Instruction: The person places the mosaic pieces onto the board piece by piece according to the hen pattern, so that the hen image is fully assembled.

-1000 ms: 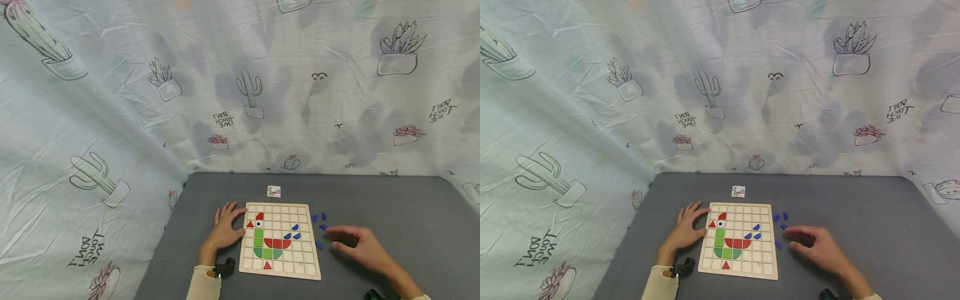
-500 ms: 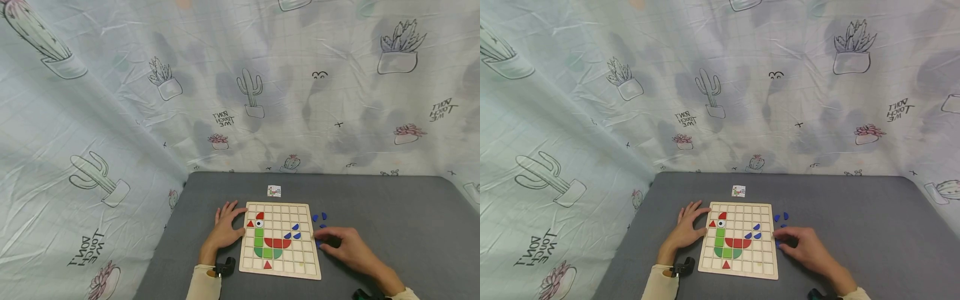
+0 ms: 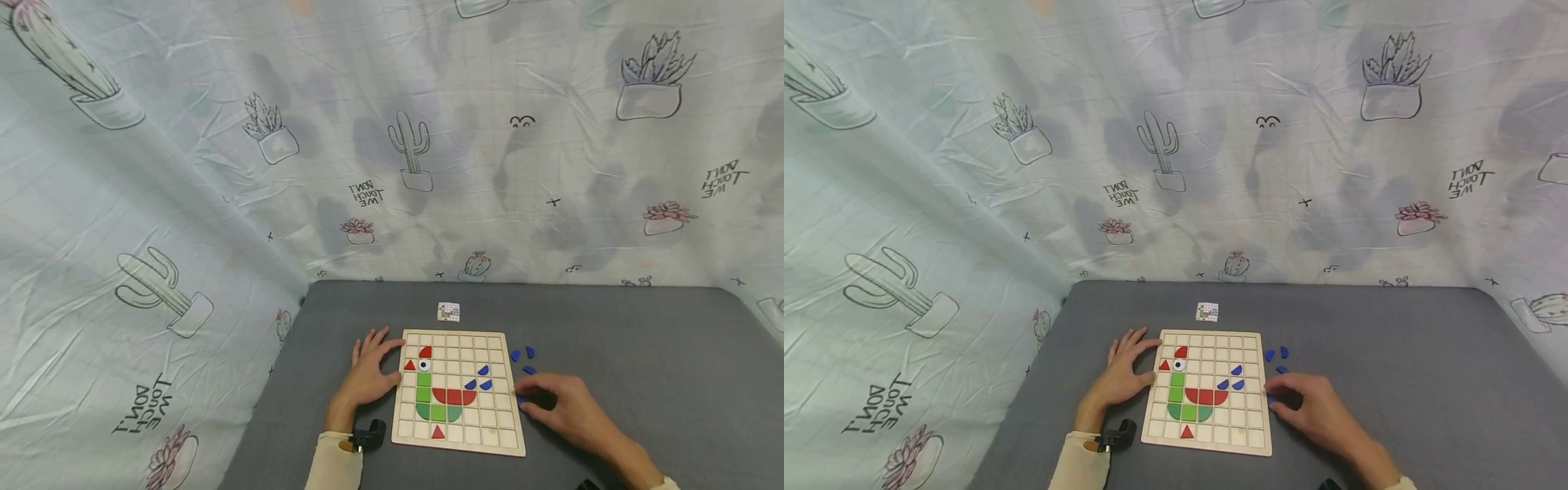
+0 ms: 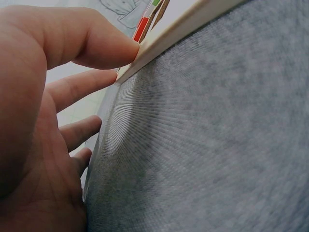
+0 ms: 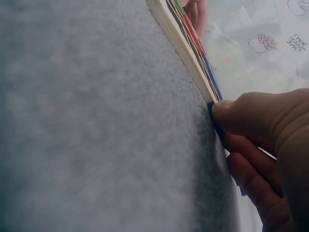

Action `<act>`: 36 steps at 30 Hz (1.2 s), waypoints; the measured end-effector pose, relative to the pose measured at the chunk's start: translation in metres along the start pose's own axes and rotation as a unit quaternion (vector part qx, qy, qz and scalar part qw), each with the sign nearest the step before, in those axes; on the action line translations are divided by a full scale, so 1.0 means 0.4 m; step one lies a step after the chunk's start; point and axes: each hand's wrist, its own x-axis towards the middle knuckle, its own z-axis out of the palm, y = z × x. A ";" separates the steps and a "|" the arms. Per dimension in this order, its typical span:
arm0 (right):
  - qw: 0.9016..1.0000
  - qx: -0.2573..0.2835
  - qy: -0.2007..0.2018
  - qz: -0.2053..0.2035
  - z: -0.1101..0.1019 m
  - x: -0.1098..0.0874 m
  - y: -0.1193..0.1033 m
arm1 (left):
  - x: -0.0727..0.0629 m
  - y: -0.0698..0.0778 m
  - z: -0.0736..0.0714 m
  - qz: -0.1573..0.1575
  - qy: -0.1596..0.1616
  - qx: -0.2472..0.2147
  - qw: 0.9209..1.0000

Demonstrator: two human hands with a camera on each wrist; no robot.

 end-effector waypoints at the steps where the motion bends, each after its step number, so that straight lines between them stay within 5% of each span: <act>1: 1.000 -0.001 0.005 -0.003 -0.001 -0.004 -0.001 | 0.000 0.000 0.000 0.000 -0.001 0.000 1.000; 10: 0.999 -0.013 0.031 -0.002 -0.015 -0.025 0.000 | 0.001 0.000 -0.003 0.004 -0.001 -0.003 1.000; 20: 0.999 -0.009 -0.011 0.029 -0.011 -0.017 -0.010 | 0.000 -0.002 0.000 0.002 0.001 0.005 1.000; 30: 1.000 -0.004 0.011 0.000 -0.016 0.009 -0.015 | -0.001 -0.001 0.002 0.001 0.005 0.001 1.000; 36: 0.999 0.012 -0.013 -0.037 -0.026 0.052 -0.027 | -0.001 -0.001 0.002 -0.001 0.006 0.000 1.000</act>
